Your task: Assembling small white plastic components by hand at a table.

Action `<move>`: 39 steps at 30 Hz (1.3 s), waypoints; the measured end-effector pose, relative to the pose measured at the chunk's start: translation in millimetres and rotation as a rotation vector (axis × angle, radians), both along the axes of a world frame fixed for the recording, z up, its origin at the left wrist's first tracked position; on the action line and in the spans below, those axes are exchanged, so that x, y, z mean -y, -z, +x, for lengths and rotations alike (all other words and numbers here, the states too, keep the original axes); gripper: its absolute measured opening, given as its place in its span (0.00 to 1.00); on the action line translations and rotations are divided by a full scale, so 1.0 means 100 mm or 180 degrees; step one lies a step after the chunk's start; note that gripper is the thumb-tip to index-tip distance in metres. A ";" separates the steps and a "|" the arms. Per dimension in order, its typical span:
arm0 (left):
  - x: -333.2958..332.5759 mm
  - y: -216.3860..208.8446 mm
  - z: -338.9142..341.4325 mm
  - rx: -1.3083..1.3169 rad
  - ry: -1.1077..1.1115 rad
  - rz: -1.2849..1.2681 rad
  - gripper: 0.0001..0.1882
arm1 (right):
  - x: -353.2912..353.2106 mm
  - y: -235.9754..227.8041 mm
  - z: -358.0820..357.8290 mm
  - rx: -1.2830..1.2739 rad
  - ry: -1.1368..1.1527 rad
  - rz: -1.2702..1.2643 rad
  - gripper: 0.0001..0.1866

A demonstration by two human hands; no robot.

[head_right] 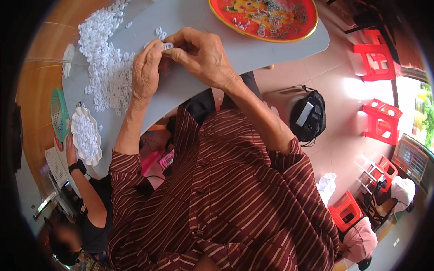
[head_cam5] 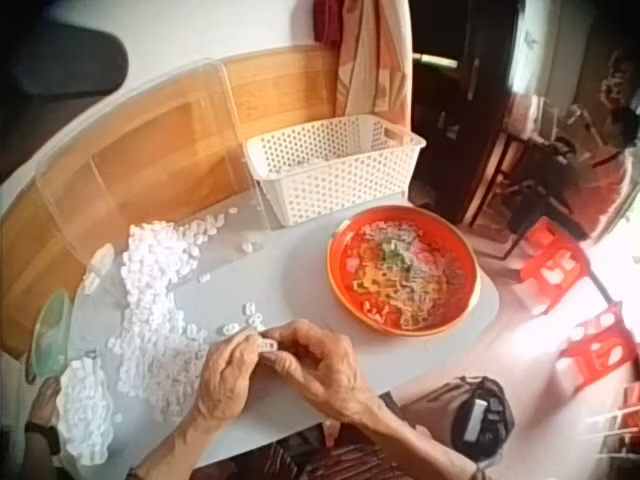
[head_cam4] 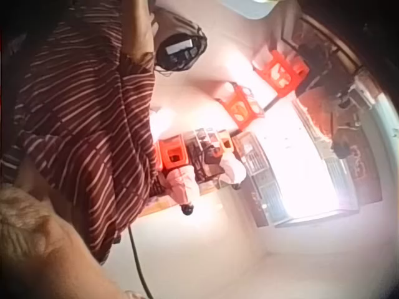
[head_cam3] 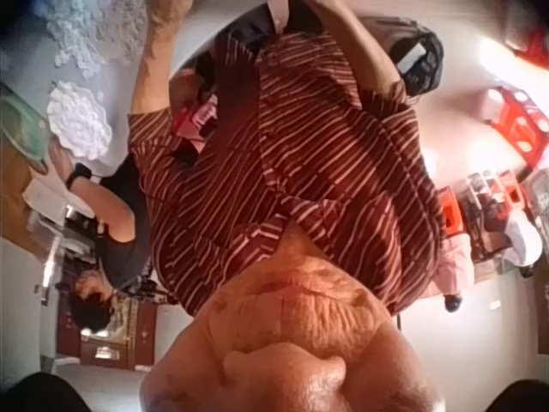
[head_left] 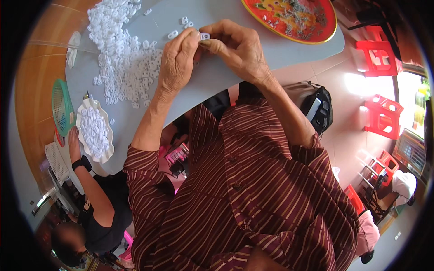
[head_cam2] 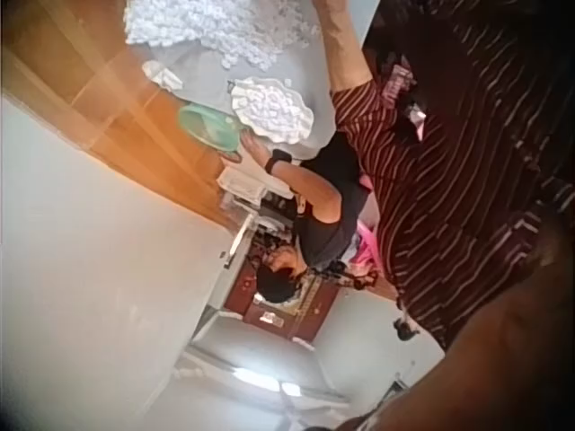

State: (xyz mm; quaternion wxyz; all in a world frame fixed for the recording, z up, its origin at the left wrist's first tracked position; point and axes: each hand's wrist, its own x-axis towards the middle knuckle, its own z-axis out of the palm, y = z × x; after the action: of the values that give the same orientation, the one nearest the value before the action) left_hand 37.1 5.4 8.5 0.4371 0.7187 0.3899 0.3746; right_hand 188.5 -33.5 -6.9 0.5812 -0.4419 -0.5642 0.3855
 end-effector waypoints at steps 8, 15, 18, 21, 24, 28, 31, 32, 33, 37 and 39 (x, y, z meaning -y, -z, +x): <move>0.10 -0.07 0.04 -0.0110 0.0165 0.0582 0.08 | 0.06 -0.06 0.06 -0.0569 -0.0018 -0.0396 0.08; 0.18 -0.25 -0.01 0.0303 0.0150 -0.0035 0.08 | -0.21 -0.36 0.19 -0.0330 0.0059 0.0000 0.06; 0.23 -0.21 -0.19 0.0138 0.0123 -0.0186 0.09 | -0.77 -0.76 0.34 0.0011 0.0450 0.0271 0.10; 0.22 -0.22 -0.14 0.0243 0.0620 -0.0143 0.11 | -1.46 -0.98 0.85 0.0391 0.0920 0.0154 0.13; 0.15 -0.19 -0.18 -0.0002 0.0717 -0.0405 0.13 | -1.62 -0.76 0.73 0.0333 0.1094 -0.0112 0.13; 0.15 -0.01 -0.29 0.0255 0.0563 -0.0530 0.15 | -1.38 -0.46 0.04 0.1423 -0.0442 -0.0159 0.12; 0.14 -0.01 -0.31 0.0421 0.0510 -0.0682 0.15 | -1.27 -0.34 -0.38 0.2193 -0.1203 0.0577 0.10; 0.13 -0.02 -0.30 0.0467 0.0481 -0.0693 0.14 | -1.25 -0.31 -0.48 0.2196 -0.1404 0.0614 0.10; 0.14 -0.02 -0.29 0.0471 0.0473 -0.0711 0.14 | -1.25 -0.26 -0.58 0.2357 -0.1527 0.0733 0.10; 0.15 -0.01 -0.27 0.0332 0.0539 -0.0464 0.13 | -1.29 -0.24 -0.69 0.2882 -0.1793 0.1115 0.09; 0.17 0.01 -0.28 0.0349 0.0533 -0.0317 0.12 | -1.28 -0.41 -0.64 0.2977 -0.1890 0.0840 0.08</move>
State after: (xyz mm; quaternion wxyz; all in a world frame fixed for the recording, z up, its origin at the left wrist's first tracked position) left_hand 9.5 -11.9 7.9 0.5228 0.7046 0.3221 0.3556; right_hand 124.4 95.0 33.9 0.1866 -0.3117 -0.9049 0.2219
